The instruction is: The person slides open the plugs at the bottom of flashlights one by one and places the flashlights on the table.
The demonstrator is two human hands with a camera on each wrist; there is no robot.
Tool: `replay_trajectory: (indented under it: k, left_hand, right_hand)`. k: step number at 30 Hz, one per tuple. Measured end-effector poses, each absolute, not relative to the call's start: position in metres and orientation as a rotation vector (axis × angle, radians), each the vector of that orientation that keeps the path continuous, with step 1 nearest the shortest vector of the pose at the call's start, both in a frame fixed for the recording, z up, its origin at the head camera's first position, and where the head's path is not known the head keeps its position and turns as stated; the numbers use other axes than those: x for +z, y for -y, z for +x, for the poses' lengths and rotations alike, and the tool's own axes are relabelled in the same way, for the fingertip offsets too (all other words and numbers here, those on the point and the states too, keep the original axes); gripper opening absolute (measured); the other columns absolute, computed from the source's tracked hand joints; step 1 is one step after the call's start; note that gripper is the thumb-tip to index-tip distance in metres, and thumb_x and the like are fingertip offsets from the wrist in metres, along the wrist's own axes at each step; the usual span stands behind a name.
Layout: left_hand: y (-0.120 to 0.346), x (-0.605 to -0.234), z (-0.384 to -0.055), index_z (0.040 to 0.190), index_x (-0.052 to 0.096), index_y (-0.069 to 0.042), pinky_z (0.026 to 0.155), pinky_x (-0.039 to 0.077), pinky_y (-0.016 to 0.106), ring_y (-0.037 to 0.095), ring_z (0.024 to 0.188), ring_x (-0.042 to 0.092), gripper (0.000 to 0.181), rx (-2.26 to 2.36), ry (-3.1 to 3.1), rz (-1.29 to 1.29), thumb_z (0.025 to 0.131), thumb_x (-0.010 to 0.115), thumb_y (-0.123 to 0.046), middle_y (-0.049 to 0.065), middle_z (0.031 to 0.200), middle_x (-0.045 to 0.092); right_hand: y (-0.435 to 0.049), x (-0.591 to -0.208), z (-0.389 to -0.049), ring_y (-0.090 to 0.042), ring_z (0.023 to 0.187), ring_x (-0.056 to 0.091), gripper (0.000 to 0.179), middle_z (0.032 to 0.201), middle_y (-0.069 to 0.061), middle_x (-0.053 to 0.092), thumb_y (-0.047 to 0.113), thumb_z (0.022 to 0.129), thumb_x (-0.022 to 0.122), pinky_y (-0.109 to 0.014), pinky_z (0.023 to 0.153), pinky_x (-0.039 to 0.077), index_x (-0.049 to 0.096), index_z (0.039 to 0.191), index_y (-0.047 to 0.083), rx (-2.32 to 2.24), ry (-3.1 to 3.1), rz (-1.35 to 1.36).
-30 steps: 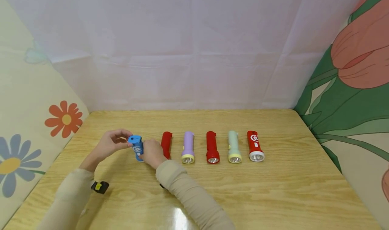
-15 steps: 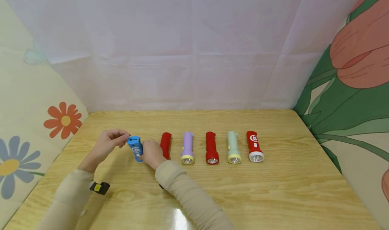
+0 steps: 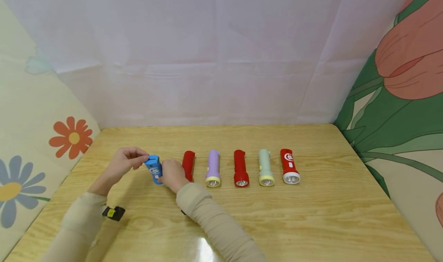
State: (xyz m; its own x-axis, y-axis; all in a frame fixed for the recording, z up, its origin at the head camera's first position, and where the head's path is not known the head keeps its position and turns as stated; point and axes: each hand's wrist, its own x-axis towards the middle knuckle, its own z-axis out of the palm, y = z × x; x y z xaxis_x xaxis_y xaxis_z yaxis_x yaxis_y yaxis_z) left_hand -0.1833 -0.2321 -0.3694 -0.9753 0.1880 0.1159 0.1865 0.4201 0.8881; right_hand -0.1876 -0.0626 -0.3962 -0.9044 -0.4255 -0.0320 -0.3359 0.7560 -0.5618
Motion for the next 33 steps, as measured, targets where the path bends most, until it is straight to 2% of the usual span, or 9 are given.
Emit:
replay_trajectory:
  k: [12,17,24,33]
  left_hand:
    - [0.231,-0.363,-0.186,0.088,0.064,0.005,0.050,0.042,0.025,0.011,0.054,0.046,0.015,1.537,-2.688,0.369,0.084,0.063,-0.009,0.003,0.067,0.057]
    - [0.229,-0.357,-0.186,0.088,0.064,0.006,0.047,0.040,0.023,0.010,0.052,0.044,0.015,1.491,-2.683,0.341,0.084,0.064,-0.008,0.002,0.065,0.055]
    - [0.228,-0.353,-0.187,0.086,0.064,0.007,0.046,0.039,0.021,0.009,0.052,0.043,0.012,1.429,-2.716,0.328,0.083,0.064,-0.005,0.010,0.068,0.058]
    - [0.226,-0.353,-0.188,0.083,0.066,0.004,0.044,0.038,0.022,0.010,0.050,0.042,0.012,1.360,-2.767,0.311,0.083,0.065,-0.009,0.013,0.067,0.057]
  right_hand:
    - [0.064,-0.399,-0.189,-0.014,0.078,0.061,0.034,0.087,-0.004,0.065,0.017,0.070,0.079,-0.020,0.069,0.049,0.064,0.098,0.002,-0.824,-2.808,-0.603]
    - [0.064,-0.399,-0.189,-0.014,0.078,0.061,0.034,0.087,-0.005,0.066,0.016,0.070,0.079,-0.020,0.069,0.049,0.064,0.097,0.002,-0.835,-2.809,-0.603]
    - [0.064,-0.400,-0.188,-0.015,0.080,0.062,0.034,0.088,-0.006,0.066,0.015,0.070,0.079,-0.021,0.070,0.050,0.064,0.097,0.001,-0.872,-2.801,-0.609]
    - [0.063,-0.400,-0.188,-0.014,0.076,0.061,0.033,0.084,-0.005,0.066,0.017,0.070,0.079,-0.020,0.068,0.049,0.065,0.095,0.002,-0.874,-2.816,-0.620]
